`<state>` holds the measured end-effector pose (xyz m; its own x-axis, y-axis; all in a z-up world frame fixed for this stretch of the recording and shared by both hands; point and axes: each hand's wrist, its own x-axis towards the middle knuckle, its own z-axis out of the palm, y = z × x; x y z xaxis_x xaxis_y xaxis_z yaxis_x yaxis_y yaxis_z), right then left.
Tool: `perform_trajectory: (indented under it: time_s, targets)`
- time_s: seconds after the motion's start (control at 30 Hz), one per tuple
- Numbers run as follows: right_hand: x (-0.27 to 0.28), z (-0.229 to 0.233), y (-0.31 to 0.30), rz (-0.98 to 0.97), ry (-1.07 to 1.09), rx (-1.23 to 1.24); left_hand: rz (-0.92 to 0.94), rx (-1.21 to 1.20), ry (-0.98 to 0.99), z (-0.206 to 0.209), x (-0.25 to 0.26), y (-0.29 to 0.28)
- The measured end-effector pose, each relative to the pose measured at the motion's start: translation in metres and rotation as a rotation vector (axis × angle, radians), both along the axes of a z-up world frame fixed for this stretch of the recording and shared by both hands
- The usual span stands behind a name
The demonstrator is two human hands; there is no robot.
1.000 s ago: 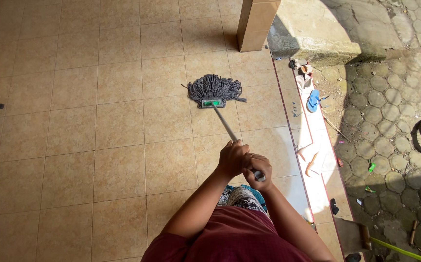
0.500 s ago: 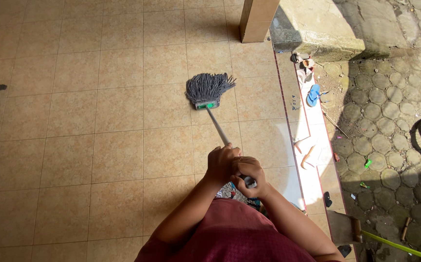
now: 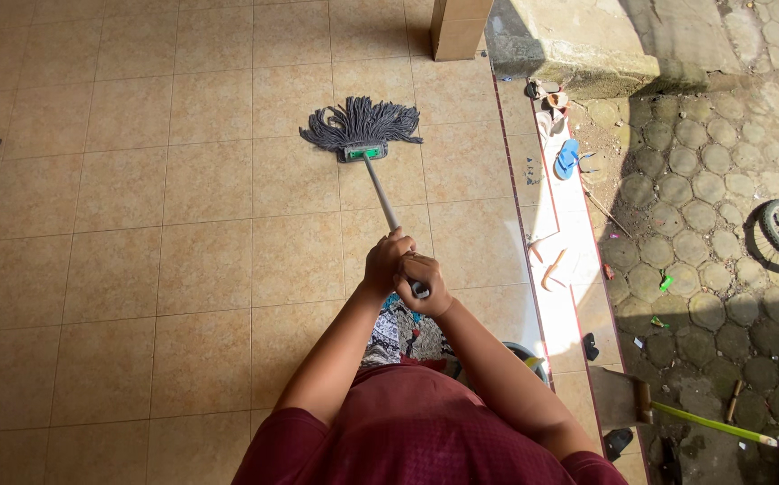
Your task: The person mops a tiled floor using a mop, moving it back and forth across different sections of the entryway. The person then picks up a plastic water bottle from a nearby stool and pours water onto the floor before continuing to mop.
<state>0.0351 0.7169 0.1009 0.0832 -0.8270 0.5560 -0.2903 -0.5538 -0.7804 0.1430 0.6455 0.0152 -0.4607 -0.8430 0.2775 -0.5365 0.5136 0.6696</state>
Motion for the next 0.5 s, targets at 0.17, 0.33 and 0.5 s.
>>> perform_trajectory:
  time_s: [0.17, 0.33, 0.5]
  targets:
    - [-0.002, 0.065, 0.082, 0.036, 0.024, 0.076, -0.177, 0.254, 0.023, 0.076, 0.012, 0.081]
    - [0.002, 0.045, 0.103, -0.066, -0.004, -0.121, -0.219, 0.243, 0.063, 0.042, 0.000, 0.110]
    - [-0.008, -0.022, 0.094, -0.091, 0.095, -0.069, -0.219, -0.161, 0.194, -0.055, -0.011, 0.094]
